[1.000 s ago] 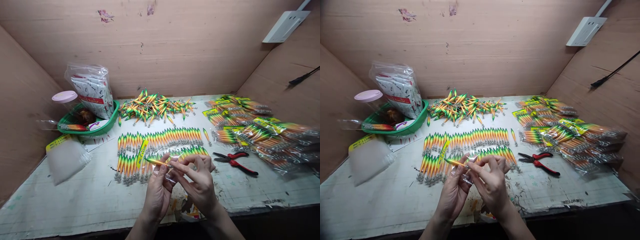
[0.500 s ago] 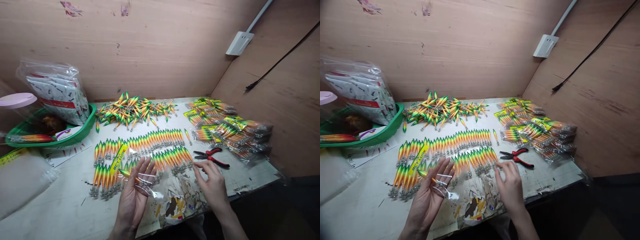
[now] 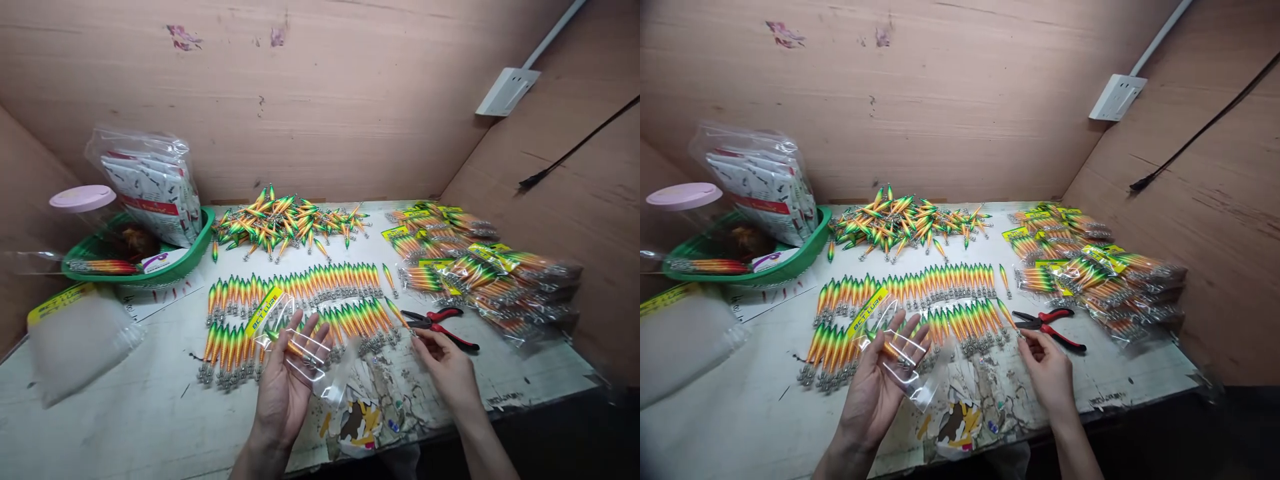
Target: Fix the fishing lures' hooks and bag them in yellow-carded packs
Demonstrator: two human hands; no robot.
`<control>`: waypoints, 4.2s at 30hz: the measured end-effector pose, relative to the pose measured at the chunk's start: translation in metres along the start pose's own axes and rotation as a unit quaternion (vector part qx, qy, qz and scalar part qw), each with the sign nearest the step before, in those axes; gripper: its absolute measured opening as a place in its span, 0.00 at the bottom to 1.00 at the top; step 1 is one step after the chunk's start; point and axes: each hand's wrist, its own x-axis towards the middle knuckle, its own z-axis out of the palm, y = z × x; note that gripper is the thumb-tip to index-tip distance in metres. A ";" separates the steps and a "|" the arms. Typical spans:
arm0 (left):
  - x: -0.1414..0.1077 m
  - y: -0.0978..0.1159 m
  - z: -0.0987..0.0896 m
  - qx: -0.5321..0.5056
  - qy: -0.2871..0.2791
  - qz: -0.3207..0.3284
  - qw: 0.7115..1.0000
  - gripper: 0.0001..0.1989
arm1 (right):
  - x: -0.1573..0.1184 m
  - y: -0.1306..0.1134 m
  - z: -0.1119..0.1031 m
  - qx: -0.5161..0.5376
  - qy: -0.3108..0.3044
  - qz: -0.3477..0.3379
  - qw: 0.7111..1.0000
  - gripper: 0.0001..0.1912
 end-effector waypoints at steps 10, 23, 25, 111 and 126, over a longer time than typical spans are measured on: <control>-0.004 -0.004 0.006 -0.010 -0.013 -0.010 1.000 0.23 | -0.038 -0.110 -0.032 -0.001 -0.205 -0.262 0.943 0.12; -0.016 -0.017 0.007 -0.012 -0.025 -0.037 0.999 0.21 | -0.046 -0.146 0.026 0.017 -0.040 -0.335 0.941 0.11; -0.016 -0.015 0.007 -0.014 -0.020 -0.040 0.999 0.22 | -0.041 -0.139 0.014 0.052 -0.068 -0.321 0.943 0.11; -0.010 -0.004 0.009 -0.054 0.074 -0.009 0.996 0.17 | 0.001 -0.002 0.028 -0.018 -0.024 0.021 0.999 0.17; -0.008 -0.011 0.012 -0.034 0.066 0.006 0.997 0.12 | -0.057 -0.123 -0.007 -0.078 -0.074 -0.284 0.953 0.10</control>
